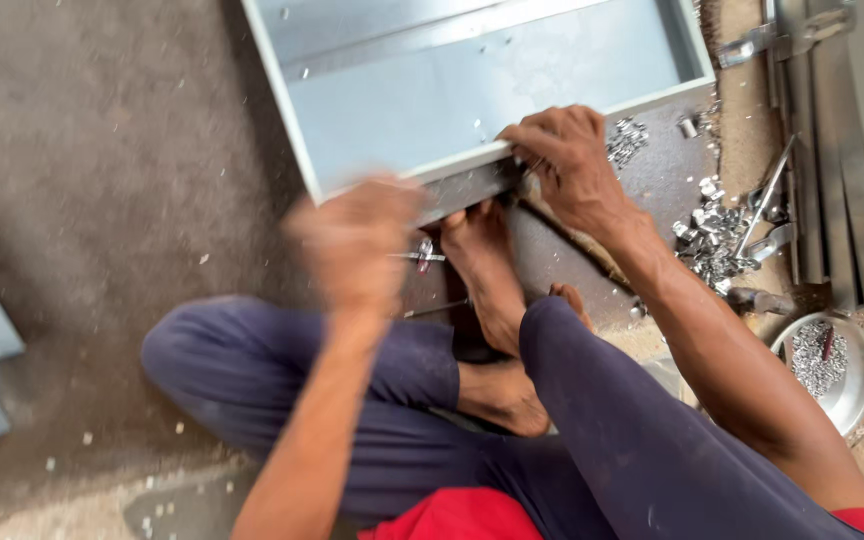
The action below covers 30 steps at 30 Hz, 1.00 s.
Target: The person sits on the floor assembling metal boxes by attaching latches and handles. They use a hammer to drive nails into the metal frames and a screwdriver to secure the hardware components.
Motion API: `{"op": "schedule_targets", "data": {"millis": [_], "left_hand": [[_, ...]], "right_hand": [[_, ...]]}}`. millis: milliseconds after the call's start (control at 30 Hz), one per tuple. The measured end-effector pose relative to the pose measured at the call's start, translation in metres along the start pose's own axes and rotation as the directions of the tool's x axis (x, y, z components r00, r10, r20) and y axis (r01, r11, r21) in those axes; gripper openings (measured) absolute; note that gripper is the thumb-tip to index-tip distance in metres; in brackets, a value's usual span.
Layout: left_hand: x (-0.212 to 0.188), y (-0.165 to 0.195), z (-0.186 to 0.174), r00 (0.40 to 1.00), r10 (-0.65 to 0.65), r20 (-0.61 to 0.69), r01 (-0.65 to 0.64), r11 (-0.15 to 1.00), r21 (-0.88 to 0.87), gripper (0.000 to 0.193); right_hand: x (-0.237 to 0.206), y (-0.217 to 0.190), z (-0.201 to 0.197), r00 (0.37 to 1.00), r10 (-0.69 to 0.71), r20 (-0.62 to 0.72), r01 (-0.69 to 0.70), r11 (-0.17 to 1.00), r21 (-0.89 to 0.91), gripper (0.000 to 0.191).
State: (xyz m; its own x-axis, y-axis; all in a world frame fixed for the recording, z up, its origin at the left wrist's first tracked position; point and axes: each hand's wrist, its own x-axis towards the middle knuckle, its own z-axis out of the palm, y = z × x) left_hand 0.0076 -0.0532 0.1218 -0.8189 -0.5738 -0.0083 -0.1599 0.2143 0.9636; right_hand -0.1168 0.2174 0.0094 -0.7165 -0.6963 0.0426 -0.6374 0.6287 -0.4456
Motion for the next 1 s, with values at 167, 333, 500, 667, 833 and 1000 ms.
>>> {"op": "schedule_targets", "data": {"millis": [167,333,500,667,833,1000], "left_hand": [[0.094,-0.045,-0.035,0.967,-0.254,0.036,0.256,0.962,-0.094,0.062],[0.102,-0.083,-0.018,0.631,-0.678,0.378,0.776,0.562,-0.287,0.071],[0.079,-0.077,-0.007,0.887,-0.442,0.134,0.44,0.897,0.048,0.058],[0.067,-0.071,-0.008,0.977,-0.199,0.073,0.185,0.969,0.163,0.053],[0.063,-0.07,-0.008,0.997,-0.034,0.074,0.029,0.997,0.078,0.05],[0.064,-0.075,-0.007,0.99,-0.118,0.075,0.106,0.982,0.154,0.048]], "right_hand": [[-0.046,-0.039,-0.047,0.951,-0.062,-0.303,0.06,0.998,-0.017,0.042],[-0.065,-0.092,-0.064,0.951,0.297,-0.08,-0.307,0.94,-0.151,0.039],[0.01,-0.135,0.056,0.896,0.44,-0.053,-0.428,0.891,0.152,0.037],[0.001,-0.111,0.113,0.9,0.423,-0.109,-0.414,0.905,0.096,0.033],[-0.012,-0.105,0.104,0.882,0.457,-0.115,-0.449,0.889,0.086,0.03],[0.0,-0.108,0.114,0.864,0.488,-0.128,-0.474,0.872,0.126,0.027]]}}
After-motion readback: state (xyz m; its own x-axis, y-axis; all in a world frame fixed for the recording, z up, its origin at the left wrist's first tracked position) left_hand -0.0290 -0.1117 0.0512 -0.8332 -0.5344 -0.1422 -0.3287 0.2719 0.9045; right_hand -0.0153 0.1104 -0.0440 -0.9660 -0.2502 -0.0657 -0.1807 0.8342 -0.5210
